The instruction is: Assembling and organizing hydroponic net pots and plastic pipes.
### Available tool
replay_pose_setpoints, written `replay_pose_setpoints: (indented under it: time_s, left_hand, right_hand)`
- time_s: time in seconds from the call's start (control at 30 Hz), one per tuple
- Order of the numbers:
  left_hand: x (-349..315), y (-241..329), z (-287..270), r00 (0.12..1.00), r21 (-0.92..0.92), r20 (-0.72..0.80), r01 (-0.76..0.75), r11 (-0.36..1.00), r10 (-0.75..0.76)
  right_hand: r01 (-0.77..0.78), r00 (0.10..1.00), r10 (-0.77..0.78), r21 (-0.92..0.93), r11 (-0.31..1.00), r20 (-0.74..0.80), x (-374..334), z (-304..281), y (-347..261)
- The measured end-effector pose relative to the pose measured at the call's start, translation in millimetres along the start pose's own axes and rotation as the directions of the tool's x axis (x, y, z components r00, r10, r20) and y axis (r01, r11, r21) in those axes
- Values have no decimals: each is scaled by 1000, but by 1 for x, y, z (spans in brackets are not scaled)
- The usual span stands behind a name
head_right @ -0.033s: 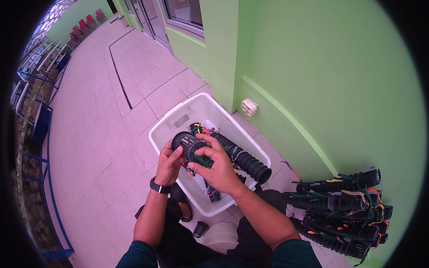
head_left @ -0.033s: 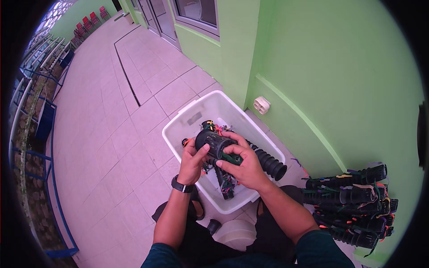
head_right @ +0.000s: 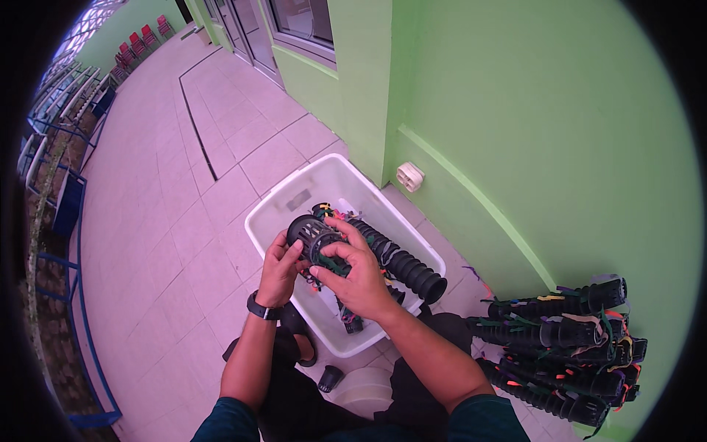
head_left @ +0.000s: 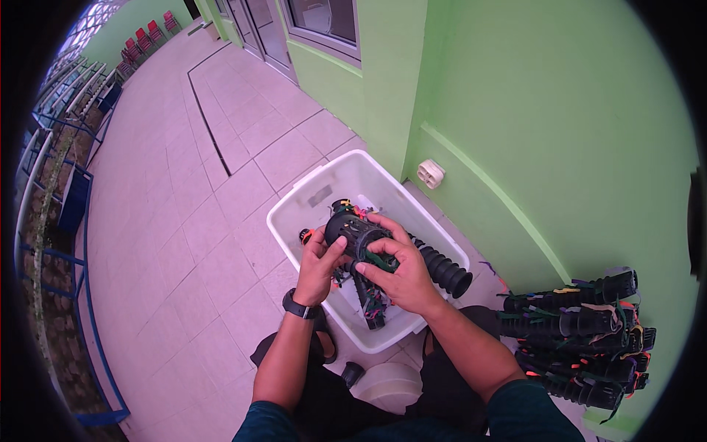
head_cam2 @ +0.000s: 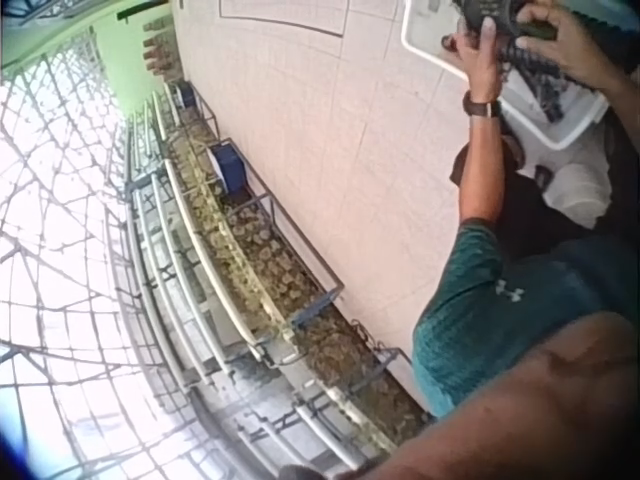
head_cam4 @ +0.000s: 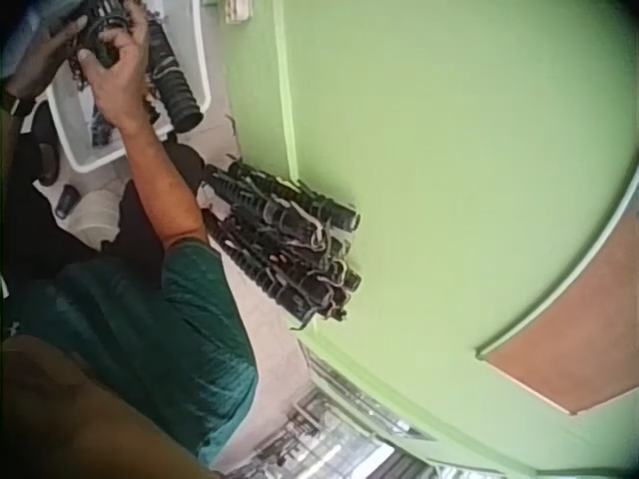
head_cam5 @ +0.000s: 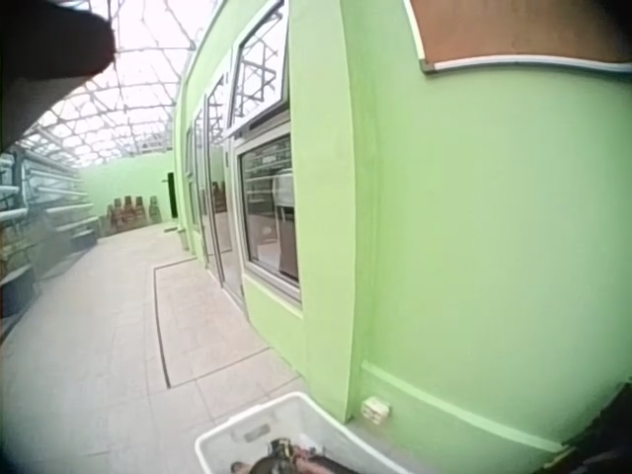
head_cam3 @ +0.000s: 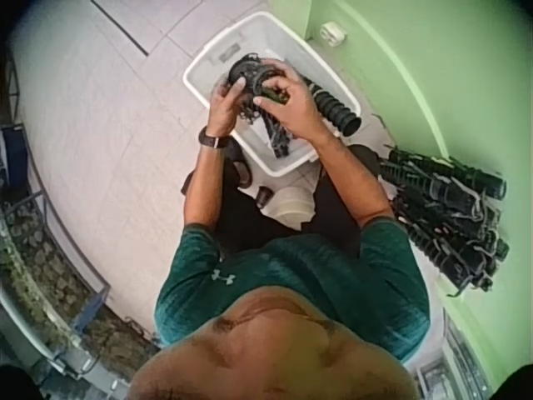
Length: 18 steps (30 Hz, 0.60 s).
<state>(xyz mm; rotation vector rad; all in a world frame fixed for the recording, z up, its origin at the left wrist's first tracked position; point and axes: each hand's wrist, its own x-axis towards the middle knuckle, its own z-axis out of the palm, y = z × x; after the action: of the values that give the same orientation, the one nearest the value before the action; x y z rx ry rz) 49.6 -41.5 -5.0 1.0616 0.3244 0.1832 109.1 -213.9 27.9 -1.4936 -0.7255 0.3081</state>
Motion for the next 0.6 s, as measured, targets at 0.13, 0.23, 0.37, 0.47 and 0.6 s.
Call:
replay_pose_setpoints:
  time_s: [0.13,0.23,0.37,0.47,0.6]
  left_hand:
    - [1,-19,7,846,619,-139,-332,712,515]
    - [-9,-12,23,787,705,140,-505,497,601]
    - [-8,-13,35,791,723,40,-445,529,611]
    - [-5,-16,35,839,785,57,-372,495,541]
    - [0,-21,34,819,786,156,-442,433,553]
  right_hand:
    - [50,985,-103,-340,939,-137,0,1,5]
    - [47,968,-177,-559,828,-180,1,2,5]
    - [9,956,-202,-665,746,-214,0,7,2]
    - [-22,949,-212,-722,691,-232,-1,7,6]
    - [-38,952,-212,-770,637,-222,-5,5,8]
